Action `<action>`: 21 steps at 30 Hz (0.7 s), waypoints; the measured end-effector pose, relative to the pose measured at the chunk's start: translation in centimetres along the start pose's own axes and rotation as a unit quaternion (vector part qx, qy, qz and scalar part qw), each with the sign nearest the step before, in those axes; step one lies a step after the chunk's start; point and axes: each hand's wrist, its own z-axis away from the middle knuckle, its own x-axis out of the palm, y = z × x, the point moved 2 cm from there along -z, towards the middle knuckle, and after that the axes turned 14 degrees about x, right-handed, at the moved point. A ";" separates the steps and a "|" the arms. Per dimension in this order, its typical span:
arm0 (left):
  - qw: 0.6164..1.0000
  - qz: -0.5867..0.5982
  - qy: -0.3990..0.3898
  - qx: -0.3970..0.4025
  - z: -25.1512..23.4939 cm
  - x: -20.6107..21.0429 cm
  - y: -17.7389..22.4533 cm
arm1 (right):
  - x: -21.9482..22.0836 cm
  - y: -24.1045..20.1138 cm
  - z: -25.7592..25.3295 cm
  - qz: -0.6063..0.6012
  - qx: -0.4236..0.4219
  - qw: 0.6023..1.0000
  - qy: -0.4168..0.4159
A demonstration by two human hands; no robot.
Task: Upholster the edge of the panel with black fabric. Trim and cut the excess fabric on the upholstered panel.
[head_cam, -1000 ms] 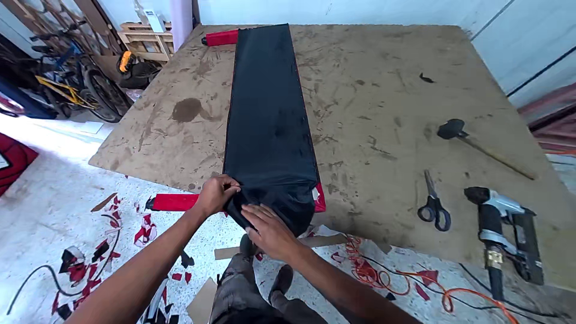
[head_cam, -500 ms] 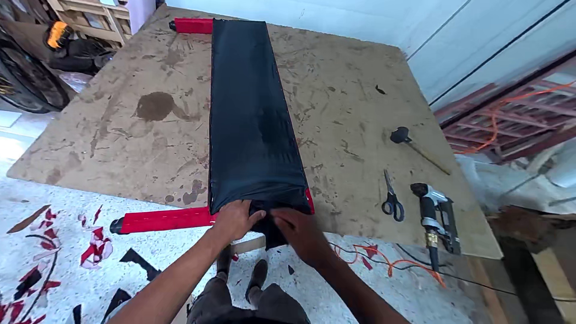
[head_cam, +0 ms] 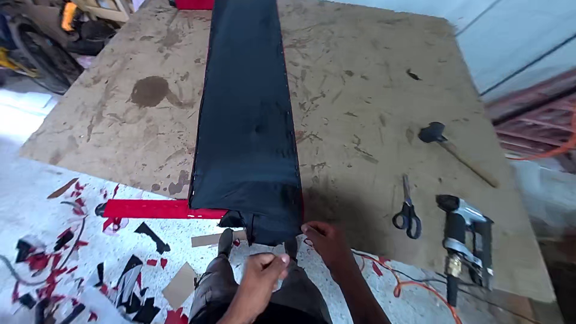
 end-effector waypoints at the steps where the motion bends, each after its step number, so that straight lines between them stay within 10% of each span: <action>1: 0.992 0.098 -0.036 -0.069 -1.0 2.7 -1.1 | -0.5 0.6 -0.8 0.006 -0.005 1.000 -0.023; 3: 0.973 0.202 -0.010 -0.108 -4.5 7.3 -2.4 | -1.4 1.1 -1.9 0.004 -0.038 0.997 -0.064; 9: 0.870 0.210 0.447 0.016 -9.4 13.1 -2.4 | -12.2 2.8 -2.4 0.060 -0.115 0.991 -0.008; 15: 0.802 0.238 0.536 0.115 -9.2 15.2 -2.0 | -31.2 10.1 -4.5 0.042 -0.059 0.984 0.165; 21: 0.785 0.226 0.571 0.081 -10.4 16.5 -2.1 | -36.5 14.5 -6.0 0.046 0.036 0.963 0.261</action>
